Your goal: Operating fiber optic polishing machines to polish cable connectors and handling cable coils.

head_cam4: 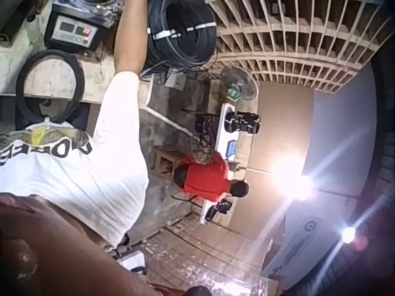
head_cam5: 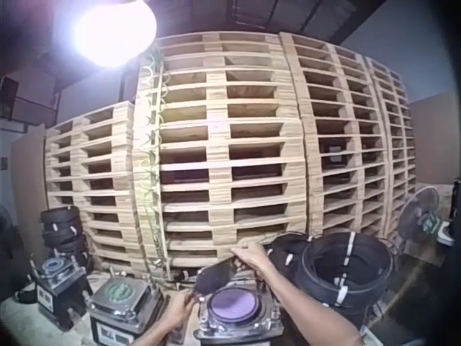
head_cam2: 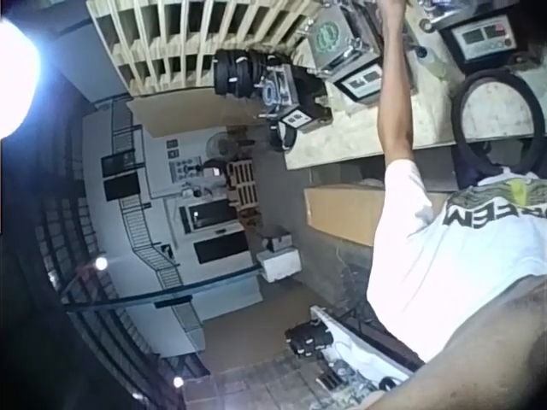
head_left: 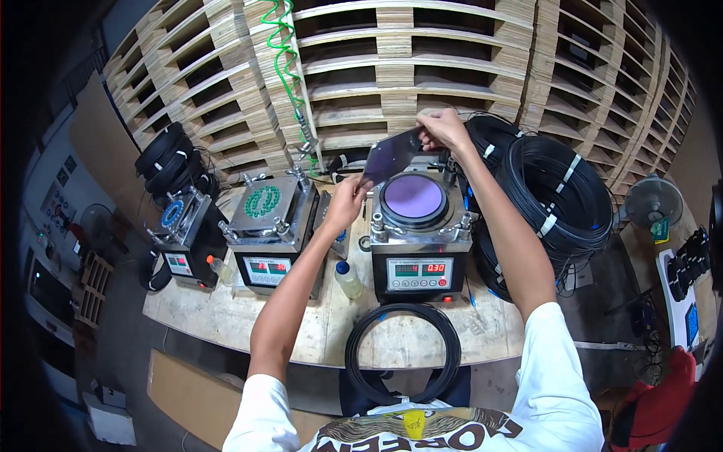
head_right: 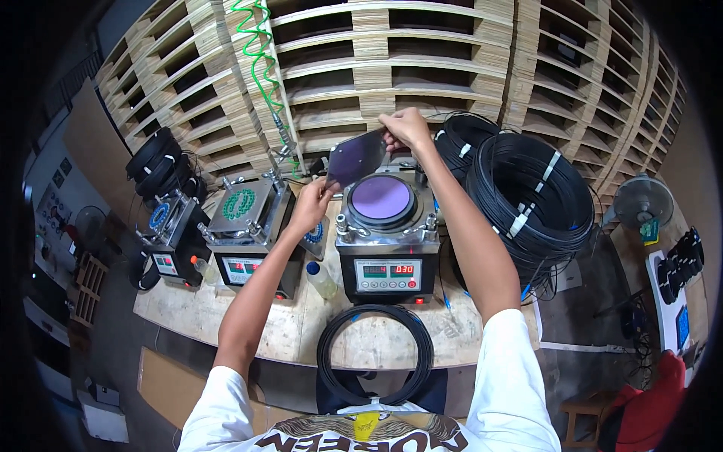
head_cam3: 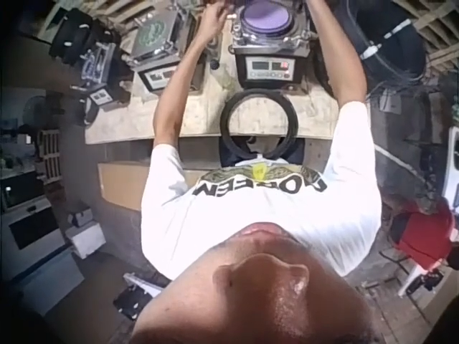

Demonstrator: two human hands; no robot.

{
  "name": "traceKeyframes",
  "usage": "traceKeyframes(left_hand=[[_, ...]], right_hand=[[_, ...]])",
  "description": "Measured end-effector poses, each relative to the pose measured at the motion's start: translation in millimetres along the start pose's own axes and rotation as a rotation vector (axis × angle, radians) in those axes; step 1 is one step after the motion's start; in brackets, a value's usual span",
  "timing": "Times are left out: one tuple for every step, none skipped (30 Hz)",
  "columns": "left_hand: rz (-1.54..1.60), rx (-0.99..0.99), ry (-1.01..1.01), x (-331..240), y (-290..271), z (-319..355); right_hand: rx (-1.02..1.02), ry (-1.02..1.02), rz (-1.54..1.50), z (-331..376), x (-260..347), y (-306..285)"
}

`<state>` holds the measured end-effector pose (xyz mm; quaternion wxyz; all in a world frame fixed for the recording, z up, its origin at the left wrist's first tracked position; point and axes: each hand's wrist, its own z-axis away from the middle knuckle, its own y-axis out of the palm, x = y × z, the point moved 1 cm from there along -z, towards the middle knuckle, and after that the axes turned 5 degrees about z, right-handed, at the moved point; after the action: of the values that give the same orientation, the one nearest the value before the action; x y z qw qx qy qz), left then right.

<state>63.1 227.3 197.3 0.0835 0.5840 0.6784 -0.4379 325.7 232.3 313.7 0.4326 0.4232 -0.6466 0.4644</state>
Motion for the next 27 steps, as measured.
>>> traceKeyframes(left_hand=[[0.168, -0.064, -0.004, 0, 5, 2], [0.165, -0.061, -0.003, 1, 3, 2], [0.154, 0.0, -0.149, 0, 3, 1], [0.143, 0.06, -0.29, 0, 4, -1], [0.241, 0.054, -0.325, 3, 9, -1], [0.228, 0.044, -0.329, 15, 7, 2], [0.244, 0.044, -0.327, 26, 4, 4], [0.26, 0.043, -0.326, 38, 0, 6], [0.295, 0.069, -0.363, 40, 0, 6], [0.309, 0.082, -0.363, 27, 4, 2], [0.314, 0.129, -0.44, 15, 8, -1], [0.298, 0.159, -0.515, 5, 1, -4], [0.292, 0.154, -0.515, 15, 0, -6], [0.336, 0.198, -0.483, 32, 1, -10], [0.383, 0.245, -0.452, 36, -1, -15], [0.381, 0.244, -0.451, 39, -4, -20], [0.363, 0.327, -0.488, 43, -6, -24], [0.342, 0.408, -0.529, 41, -8, -26], [0.342, 0.405, -0.53, 38, -8, -27], [0.368, 0.402, -0.54, 35, -8, -27], [0.392, 0.394, -0.549, 31, -13, -27], [0.392, 0.383, -0.551, 28, -17, -29], [0.371, 0.523, -0.496, 25, -21, -32], [0.346, 0.648, -0.44, 22, -29, -35], [0.39, 0.712, -0.436, 17, -42, -39], [0.174, 0.829, -0.393, 34, -54, -51], [0.234, 0.85, -0.384, 41, -63, -65]], right_hand=[[0.029, 0.009, 0.041, -6, 5, 3], [0.059, 0.018, 0.083, -11, 11, 6], [0.079, -0.006, 0.122, -21, 8, 9], [0.072, -0.007, 0.123, -30, 9, 8], [0.112, 0.028, 0.146, -38, 8, 7], [0.171, 0.055, 0.16, -44, 11, 18], [0.178, 0.058, 0.168, -47, 18, 28], [0.191, 0.049, 0.161, -49, 24, 37], [0.222, 0.021, 0.194, -54, 24, 39], [0.241, 0.004, 0.235, -59, 18, 32], [0.246, 0.061, 0.224, -64, 11, 26], [0.25, 0.055, 0.221, -71, 10, 27], [0.262, -0.067, 0.364, -75, 9, 26], [0.271, -0.19, 0.506, -79, 7, 24], [0.272, -0.192, 0.505, -84, 2, 20], [0.317, -0.212, 0.511, -87, -3, 15], [0.362, -0.232, 0.519, -90, -7, 11], [0.365, -0.232, 0.517, -90, -10, 14], [0.34, -0.256, 0.501, -89, -14, 15], [0.315, -0.279, 0.487, -87, -17, 16], [0.321, -0.285, 0.487, -86, -16, 19], [0.329, -0.271, 0.473, -84, -16, 21], [0.339, -0.257, 0.461, -83, -16, 22], [0.358, -0.271, 0.467, -79, -12, 23], [0.385, -0.285, 0.447, -76, -8, 23], [0.415, -0.295, 0.429, -73, -5, 23], [0.424, -0.303, 0.447, -70, -6, 18]])
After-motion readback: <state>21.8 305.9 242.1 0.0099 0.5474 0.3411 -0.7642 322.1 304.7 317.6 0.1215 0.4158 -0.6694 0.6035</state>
